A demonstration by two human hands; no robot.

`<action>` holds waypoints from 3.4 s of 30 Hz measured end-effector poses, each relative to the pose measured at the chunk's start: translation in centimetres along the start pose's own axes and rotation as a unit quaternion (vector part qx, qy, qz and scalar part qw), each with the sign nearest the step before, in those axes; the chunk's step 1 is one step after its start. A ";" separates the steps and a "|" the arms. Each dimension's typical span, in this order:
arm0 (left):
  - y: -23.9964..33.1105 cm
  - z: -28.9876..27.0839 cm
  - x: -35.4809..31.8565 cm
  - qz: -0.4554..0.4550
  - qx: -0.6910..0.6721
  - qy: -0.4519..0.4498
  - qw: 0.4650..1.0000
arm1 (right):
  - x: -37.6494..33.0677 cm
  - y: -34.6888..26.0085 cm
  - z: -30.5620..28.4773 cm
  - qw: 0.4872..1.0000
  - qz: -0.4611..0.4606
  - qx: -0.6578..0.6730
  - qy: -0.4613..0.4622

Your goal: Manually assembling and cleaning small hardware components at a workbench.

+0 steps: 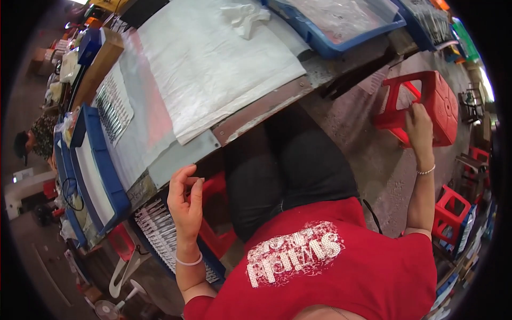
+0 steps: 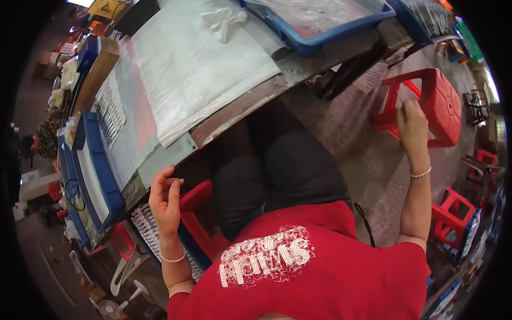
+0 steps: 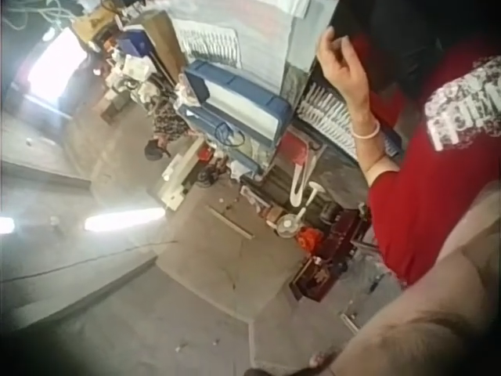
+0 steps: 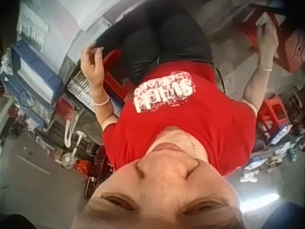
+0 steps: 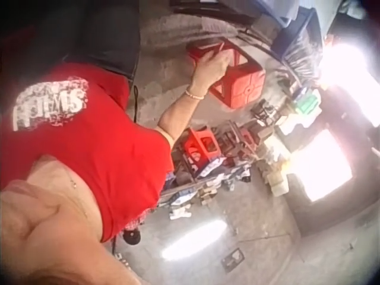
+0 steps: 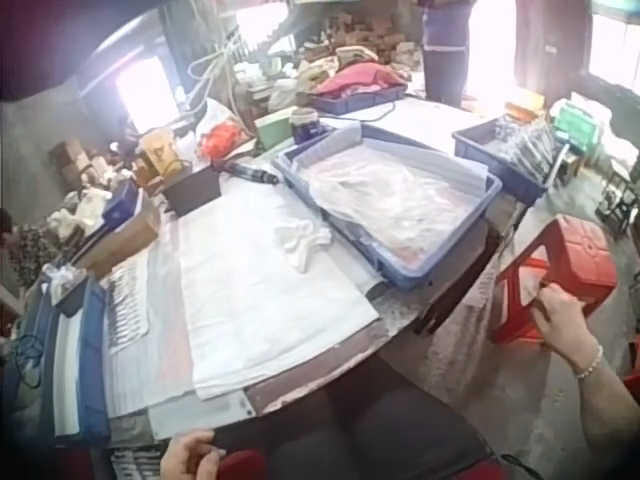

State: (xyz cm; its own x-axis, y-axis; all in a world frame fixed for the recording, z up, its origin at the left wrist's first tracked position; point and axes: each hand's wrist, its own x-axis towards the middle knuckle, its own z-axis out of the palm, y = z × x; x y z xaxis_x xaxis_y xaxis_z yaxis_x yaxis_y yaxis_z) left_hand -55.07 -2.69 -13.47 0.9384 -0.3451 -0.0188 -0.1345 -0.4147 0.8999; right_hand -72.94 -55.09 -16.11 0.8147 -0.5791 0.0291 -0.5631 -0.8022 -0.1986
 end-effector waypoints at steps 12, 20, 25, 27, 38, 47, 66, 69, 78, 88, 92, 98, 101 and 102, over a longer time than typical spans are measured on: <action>0.9 -7.3 1.3 0.061 0.128 0.123 0.982 | -4.6 -22.6 7.6 0.820 -0.166 0.370 -0.404; -3.2 -15.4 14.3 0.127 0.288 0.207 0.926 | -7.1 -28.6 13.6 0.749 -0.161 0.461 -0.449; -8.5 -19.4 22.9 0.170 0.463 0.245 0.835 | -5.3 -28.6 14.4 0.710 -0.062 0.459 -0.530; -10.0 -20.5 24.7 0.103 0.552 0.216 0.799 | -5.0 -28.7 14.3 0.710 -0.056 0.464 -0.527; -11.9 -22.2 27.6 0.127 0.679 0.161 0.705 | -3.3 -29.2 13.9 0.661 0.020 0.451 -0.600; -9.8 -22.5 25.6 0.202 0.662 0.204 0.692 | -3.4 -29.5 13.5 0.660 0.028 0.471 -0.585; -3.1 1.4 -5.5 -0.323 -0.402 -0.114 0.849 | -7.9 -26.0 10.5 0.608 0.107 0.562 -0.551; -2.7 3.3 -6.2 -0.355 -0.410 -0.128 0.830 | -8.2 -26.7 10.3 0.571 0.129 0.589 -0.557; -3.8 5.6 -7.5 -0.378 -0.454 -0.224 0.775 | -8.3 -29.2 11.2 0.479 0.177 0.658 -0.554; -3.7 6.7 -7.1 -0.377 -0.472 -0.201 0.771 | -8.3 -30.3 11.9 0.385 0.208 0.693 -0.573; -5.2 6.8 -6.5 -0.387 -0.496 -0.155 0.762 | -7.4 -31.0 10.7 0.436 0.333 0.663 -0.509; -5.3 6.3 -5.6 -0.398 -0.495 -0.142 0.760 | -7.3 -27.3 7.3 0.851 -0.306 0.265 -0.334; -5.4 6.9 -5.6 -0.390 -0.460 -0.155 0.783 | -7.1 -26.6 6.0 0.859 -0.314 0.226 -0.336; -5.3 7.1 -5.5 -0.383 -0.431 -0.156 0.802 | -7.0 -26.3 5.8 0.846 -0.316 0.245 -0.352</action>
State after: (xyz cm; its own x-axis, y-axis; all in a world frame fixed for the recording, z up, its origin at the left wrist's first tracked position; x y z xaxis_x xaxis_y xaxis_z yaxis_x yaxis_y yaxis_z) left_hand -61.79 -4.56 -21.25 0.4968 -0.5162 -0.6977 0.8399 0.0837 0.5362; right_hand -63.07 -29.10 -16.75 0.9095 0.3108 -0.2761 -0.0007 -0.6631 -0.7485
